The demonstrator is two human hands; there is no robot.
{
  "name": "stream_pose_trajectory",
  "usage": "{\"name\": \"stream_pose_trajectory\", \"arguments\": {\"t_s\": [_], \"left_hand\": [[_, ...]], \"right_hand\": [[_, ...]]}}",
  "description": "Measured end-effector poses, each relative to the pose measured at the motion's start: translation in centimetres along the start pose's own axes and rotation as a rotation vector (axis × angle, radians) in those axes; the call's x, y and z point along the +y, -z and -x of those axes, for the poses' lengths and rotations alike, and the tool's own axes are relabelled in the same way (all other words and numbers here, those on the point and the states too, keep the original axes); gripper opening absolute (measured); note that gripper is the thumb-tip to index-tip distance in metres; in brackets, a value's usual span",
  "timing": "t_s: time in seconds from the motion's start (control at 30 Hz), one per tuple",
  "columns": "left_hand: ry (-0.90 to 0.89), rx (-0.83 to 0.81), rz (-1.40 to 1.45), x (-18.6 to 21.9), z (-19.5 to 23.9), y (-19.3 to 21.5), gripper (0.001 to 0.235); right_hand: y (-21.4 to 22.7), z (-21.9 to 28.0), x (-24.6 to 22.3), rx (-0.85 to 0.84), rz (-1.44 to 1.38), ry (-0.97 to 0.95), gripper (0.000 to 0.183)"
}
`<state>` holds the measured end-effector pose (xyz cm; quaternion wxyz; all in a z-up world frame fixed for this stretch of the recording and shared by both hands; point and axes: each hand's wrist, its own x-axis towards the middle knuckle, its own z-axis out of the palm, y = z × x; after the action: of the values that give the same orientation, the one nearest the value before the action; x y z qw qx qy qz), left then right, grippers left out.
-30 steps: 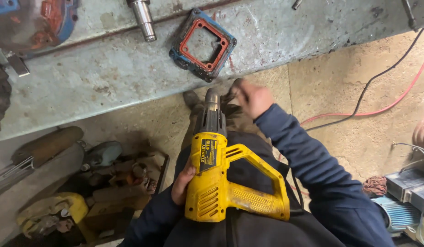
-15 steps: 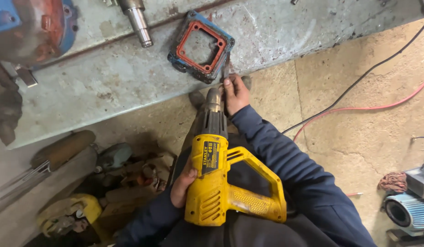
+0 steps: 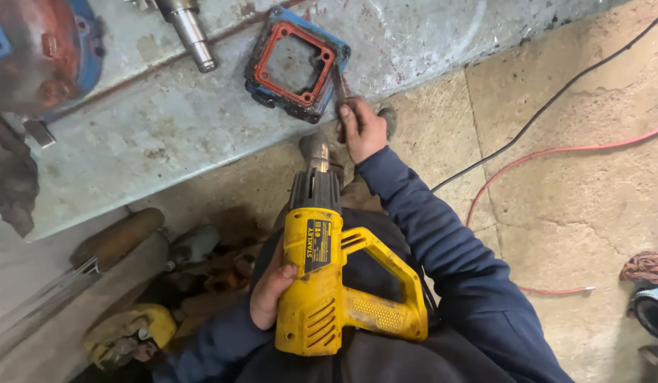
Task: Removing old gasket material from a metal flange using a heat gun and a knife.
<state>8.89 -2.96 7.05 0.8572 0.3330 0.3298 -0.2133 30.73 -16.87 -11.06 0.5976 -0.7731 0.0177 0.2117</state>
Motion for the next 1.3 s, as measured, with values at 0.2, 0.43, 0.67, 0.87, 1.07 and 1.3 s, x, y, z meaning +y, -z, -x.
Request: {"name": "stream_pose_trajectory", "arguments": {"t_s": [0.2,0.43,0.67,0.87,1.07,1.3], "left_hand": [[0.018,-0.010,-0.078,0.7,-0.2,-0.6,0.088],[0.032,0.000,0.015,-1.0,0.1,-0.3,0.090],[-0.029,-0.011,0.049,-2.4,0.0,-0.1,0.091],[-0.028,-0.015,0.072,-0.7,0.3,-2.0,0.091],[-0.063,-0.028,0.081,-1.1,-0.5,-2.0,0.091],[-0.063,-0.030,0.130,-2.1,-0.9,-2.0,0.089]], "right_hand": [[1.8,2.8,2.4,-0.150,0.397,0.584,0.016],[4.3,-2.2,-0.3,0.003,0.285,0.255,0.010],[4.3,-0.1,2.1,-0.176,0.429,0.542,0.011],[5.9,-2.7,-0.2,-0.092,0.592,0.428,0.017],[7.6,-2.0,-2.3,-0.282,0.639,0.554,0.018],[8.6,-2.1,-4.7,-0.436,0.848,0.436,0.020]]}}
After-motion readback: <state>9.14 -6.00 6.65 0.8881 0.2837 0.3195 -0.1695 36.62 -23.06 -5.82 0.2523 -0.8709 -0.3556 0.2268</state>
